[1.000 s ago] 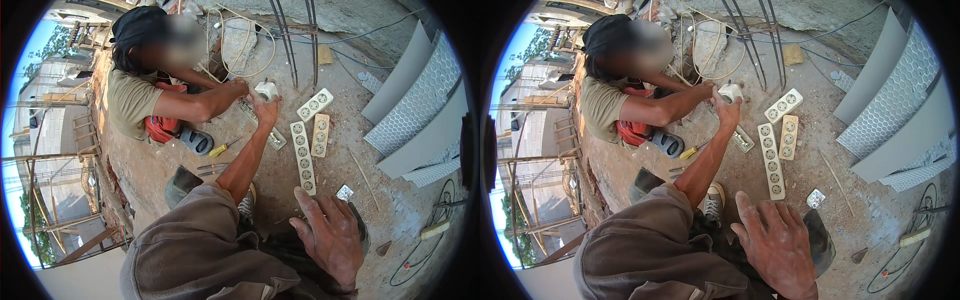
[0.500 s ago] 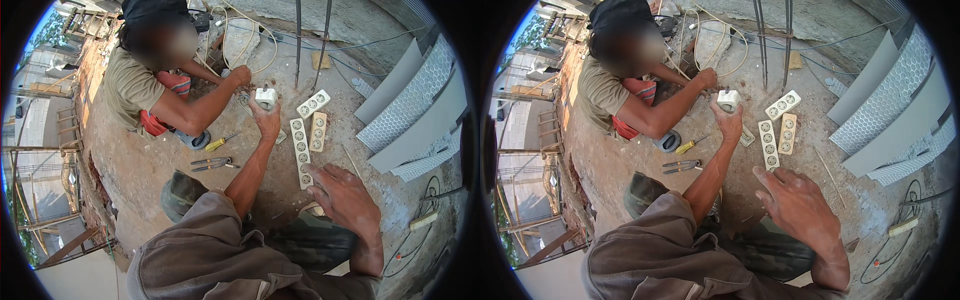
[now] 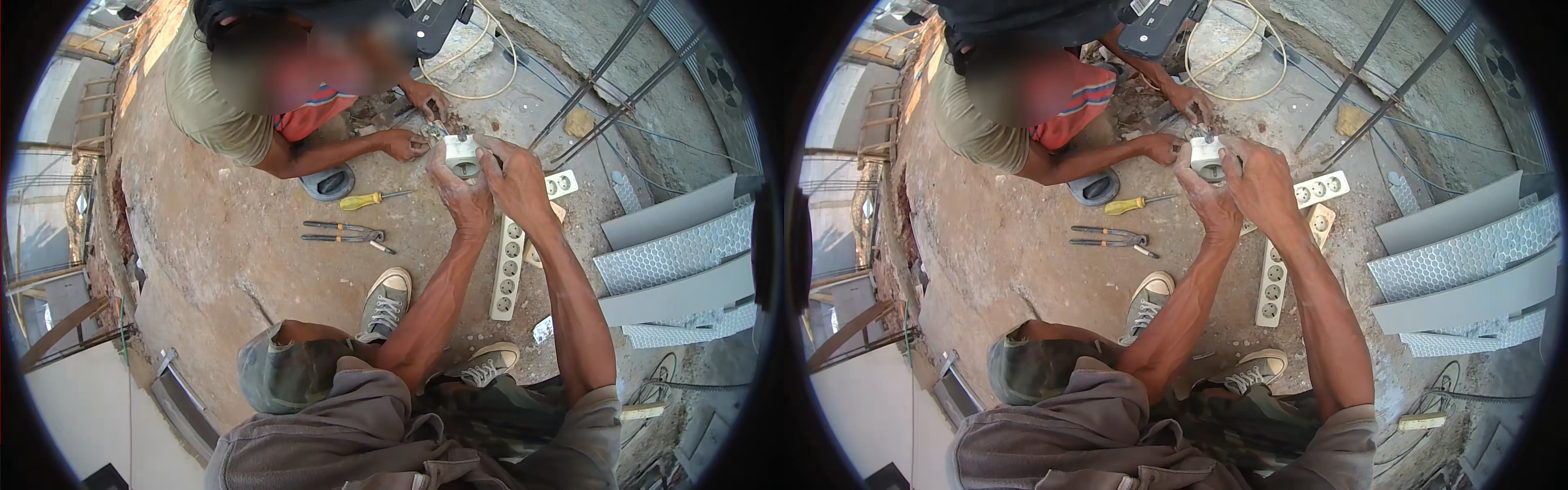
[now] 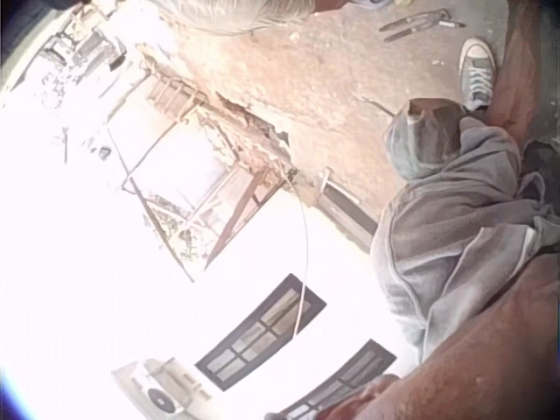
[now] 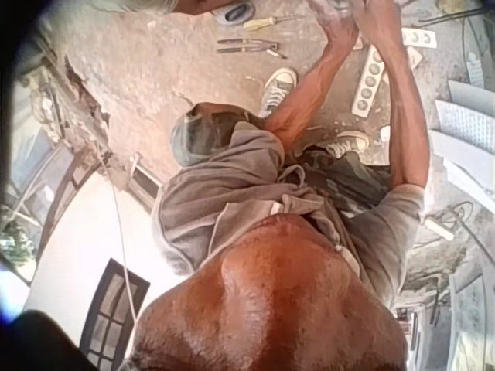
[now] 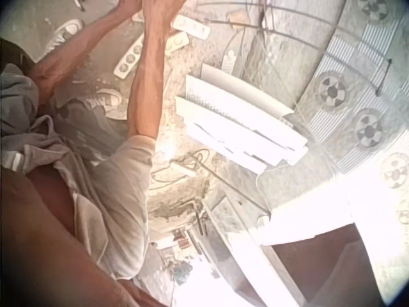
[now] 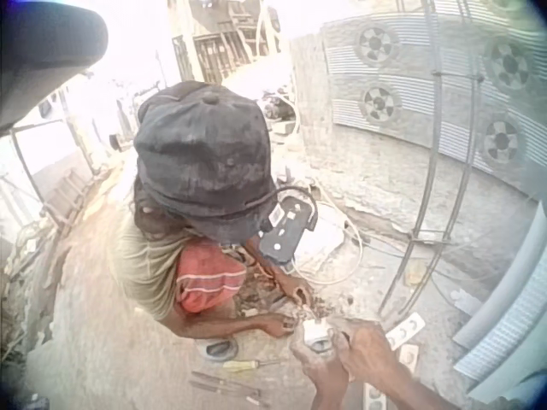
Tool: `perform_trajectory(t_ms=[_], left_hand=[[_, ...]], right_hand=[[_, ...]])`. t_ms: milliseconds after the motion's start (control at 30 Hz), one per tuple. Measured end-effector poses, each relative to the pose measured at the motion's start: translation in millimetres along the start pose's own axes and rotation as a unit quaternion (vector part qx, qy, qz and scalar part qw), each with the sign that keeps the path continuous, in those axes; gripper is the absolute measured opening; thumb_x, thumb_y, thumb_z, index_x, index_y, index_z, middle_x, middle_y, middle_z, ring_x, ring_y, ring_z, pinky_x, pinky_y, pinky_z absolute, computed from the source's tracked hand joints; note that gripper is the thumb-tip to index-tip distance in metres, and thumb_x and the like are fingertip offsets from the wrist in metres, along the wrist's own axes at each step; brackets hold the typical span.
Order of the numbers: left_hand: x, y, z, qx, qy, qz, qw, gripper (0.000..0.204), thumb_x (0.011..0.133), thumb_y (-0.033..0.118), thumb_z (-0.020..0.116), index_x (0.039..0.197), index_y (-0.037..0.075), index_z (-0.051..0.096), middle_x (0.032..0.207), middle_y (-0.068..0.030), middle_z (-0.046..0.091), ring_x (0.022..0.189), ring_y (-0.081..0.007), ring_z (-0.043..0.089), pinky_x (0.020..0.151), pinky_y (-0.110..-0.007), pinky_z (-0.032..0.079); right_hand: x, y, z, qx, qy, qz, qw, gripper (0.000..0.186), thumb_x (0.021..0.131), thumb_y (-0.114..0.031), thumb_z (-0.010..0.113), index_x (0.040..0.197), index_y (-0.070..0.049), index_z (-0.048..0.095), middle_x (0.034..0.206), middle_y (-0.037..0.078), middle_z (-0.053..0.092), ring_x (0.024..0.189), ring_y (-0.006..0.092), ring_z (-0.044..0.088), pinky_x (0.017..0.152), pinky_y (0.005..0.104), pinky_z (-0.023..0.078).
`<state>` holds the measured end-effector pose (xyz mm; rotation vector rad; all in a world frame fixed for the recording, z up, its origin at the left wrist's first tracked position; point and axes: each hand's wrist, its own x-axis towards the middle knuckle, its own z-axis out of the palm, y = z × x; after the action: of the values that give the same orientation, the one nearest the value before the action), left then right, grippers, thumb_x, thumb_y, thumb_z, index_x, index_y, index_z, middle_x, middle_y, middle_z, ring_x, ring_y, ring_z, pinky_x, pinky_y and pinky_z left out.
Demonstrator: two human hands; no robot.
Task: Replacing or repairing internal components and wiring of an electrical power strip extension cord.
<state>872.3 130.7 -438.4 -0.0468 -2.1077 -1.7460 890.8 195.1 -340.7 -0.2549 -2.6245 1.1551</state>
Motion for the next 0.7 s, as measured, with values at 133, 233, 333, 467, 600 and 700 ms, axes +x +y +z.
perform_trajectory(t_ms=[133, 233, 333, 467, 600, 700], left_hand=[[7.8, -18.1, -19.3, 0.004, 0.014, -0.049, 0.999, 0.060, 0.085, 0.024, 0.068, 0.125, -0.005, 0.035, 0.115, -0.0200, 0.043, 0.104, -0.0261, 0.048, 0.088, -0.038, 0.041], [10.4, -30.8, -33.2, 0.037, 0.024, -0.030, 0.999, 0.060, 0.085, 0.025, 0.068, 0.125, -0.006, 0.035, 0.116, -0.0204, 0.042, 0.106, -0.0260, 0.048, 0.088, -0.037, 0.041], [13.1, -44.2, -49.5, 0.018, 0.031, -0.013, 0.999, 0.059, 0.083, 0.022, 0.067, 0.125, -0.007, 0.038, 0.122, -0.0267, 0.042, 0.114, -0.0418, 0.041, 0.097, -0.049, 0.032], [5.4, -50.2, -67.5, 0.110, -0.009, 0.056, 0.992, 0.064, 0.082, 0.023, 0.068, 0.127, -0.006, 0.034, 0.120, -0.0228, 0.042, 0.110, -0.0329, 0.044, 0.092, -0.042, 0.037], [-7.9, -57.8, -84.8, 0.112, -0.043, 0.084, 0.989, 0.068, 0.079, 0.024, 0.069, 0.130, -0.006, 0.034, 0.123, -0.0264, 0.040, 0.114, -0.0416, 0.040, 0.096, -0.049, 0.032], [-15.7, -51.2, -90.0, 0.116, -0.087, 0.079, 0.986, 0.070, 0.078, 0.024, 0.068, 0.131, -0.005, 0.033, 0.127, -0.0289, 0.038, 0.116, -0.0453, 0.038, 0.098, -0.052, 0.030]], right_hand=[[8.1, 3.8, 39.8, 0.009, 0.000, -0.003, 1.000, 0.028, 0.087, -0.015, 0.054, 0.108, 0.001, 0.064, 0.092, 0.025, 0.064, 0.087, 0.0394, 0.062, 0.080, 0.0424, 0.047], [10.0, 5.3, 61.6, 0.055, -0.013, 0.032, 0.998, 0.029, 0.086, -0.016, 0.056, 0.109, -0.001, 0.064, 0.092, 0.025, 0.064, 0.087, 0.0390, 0.063, 0.079, 0.0424, 0.048], [10.1, -9.1, 77.9, 0.073, 0.003, 0.019, 0.997, 0.030, 0.085, -0.019, 0.058, 0.109, -0.002, 0.065, 0.089, 0.025, 0.065, 0.084, 0.0391, 0.063, 0.077, 0.0423, 0.048], [6.4, -3.6, 93.8, 0.049, -0.049, 0.081, 0.994, 0.029, 0.082, -0.022, 0.063, 0.104, -0.003, 0.066, 0.085, 0.023, 0.066, 0.080, 0.0385, 0.064, 0.074, 0.0424, 0.049], [-9.2, 9.0, 111.3, 0.093, -0.020, 0.075, 0.993, 0.024, 0.080, -0.021, 0.067, 0.096, -0.003, 0.067, 0.083, 0.021, 0.066, 0.076, 0.0374, 0.064, 0.071, 0.0421, 0.049], [-21.5, 11.2, 99.9, 0.111, -0.023, 0.077, 0.991, 0.019, 0.080, -0.017, 0.066, 0.092, -0.002, 0.067, 0.087, 0.019, 0.066, 0.080, 0.0363, 0.063, 0.073, 0.0412, 0.048]])
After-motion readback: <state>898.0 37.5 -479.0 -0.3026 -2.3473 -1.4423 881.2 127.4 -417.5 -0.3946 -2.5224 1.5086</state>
